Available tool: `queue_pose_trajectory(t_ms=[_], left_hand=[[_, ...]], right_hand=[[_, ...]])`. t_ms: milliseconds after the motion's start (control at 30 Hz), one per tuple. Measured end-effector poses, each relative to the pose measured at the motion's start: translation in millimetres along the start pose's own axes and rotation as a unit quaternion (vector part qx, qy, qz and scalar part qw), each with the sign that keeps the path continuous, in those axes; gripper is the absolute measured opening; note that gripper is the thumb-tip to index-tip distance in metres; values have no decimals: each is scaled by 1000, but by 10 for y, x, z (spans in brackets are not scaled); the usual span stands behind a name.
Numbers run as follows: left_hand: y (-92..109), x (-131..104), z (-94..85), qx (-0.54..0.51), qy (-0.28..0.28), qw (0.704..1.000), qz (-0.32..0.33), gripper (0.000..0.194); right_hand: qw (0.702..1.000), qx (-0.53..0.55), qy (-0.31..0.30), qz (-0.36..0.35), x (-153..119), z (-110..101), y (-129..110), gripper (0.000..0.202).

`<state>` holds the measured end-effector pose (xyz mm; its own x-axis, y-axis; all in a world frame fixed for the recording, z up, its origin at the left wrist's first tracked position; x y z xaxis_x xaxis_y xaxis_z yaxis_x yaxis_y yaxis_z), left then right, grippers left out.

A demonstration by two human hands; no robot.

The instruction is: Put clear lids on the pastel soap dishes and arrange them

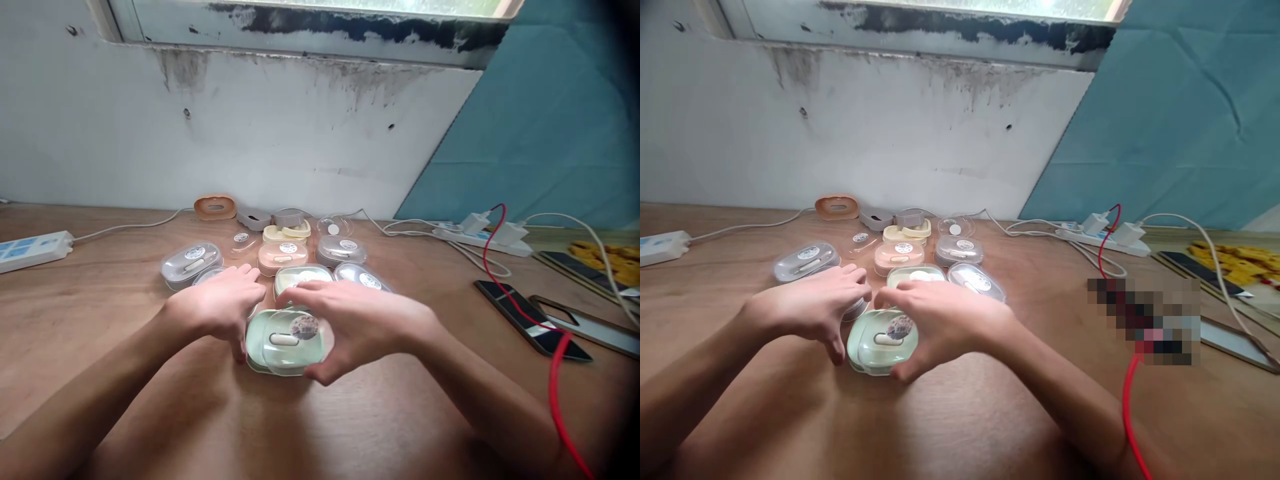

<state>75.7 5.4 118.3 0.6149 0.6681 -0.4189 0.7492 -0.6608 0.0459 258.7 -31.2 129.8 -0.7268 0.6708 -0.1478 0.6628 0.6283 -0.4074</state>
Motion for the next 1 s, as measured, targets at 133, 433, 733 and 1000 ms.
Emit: queue_pose_trajectory(t_ms=[133,433,733,1000], left_hand=[[-10,82,60,-3,-10,1000,24,46],[-2,122,86,12,-8,999,39,46],[-33,92,48,-11,-41,999,12,44],[-49,114,58,-9,-50,999,17,42]], right_hand=[[996,-90,8,-2,141,251,-74,78],[994,-111,-3,1,234,388,-47,87],[994,-111,-4,-7,226,413,-61,82],[993,-112,-4,-26,239,435,-43,82]])
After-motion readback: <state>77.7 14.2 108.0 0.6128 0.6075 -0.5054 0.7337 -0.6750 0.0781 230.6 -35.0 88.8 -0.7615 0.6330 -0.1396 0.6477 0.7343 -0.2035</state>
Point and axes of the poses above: each hand's wrist, its own x-axis towards the middle knuckle, its own z-axis out of the palm, y = z × x, the point moved 3 cm from there along x, towards the middle knuckle, and after that the axes turned 1 degree about z, right-handed, at the moved point
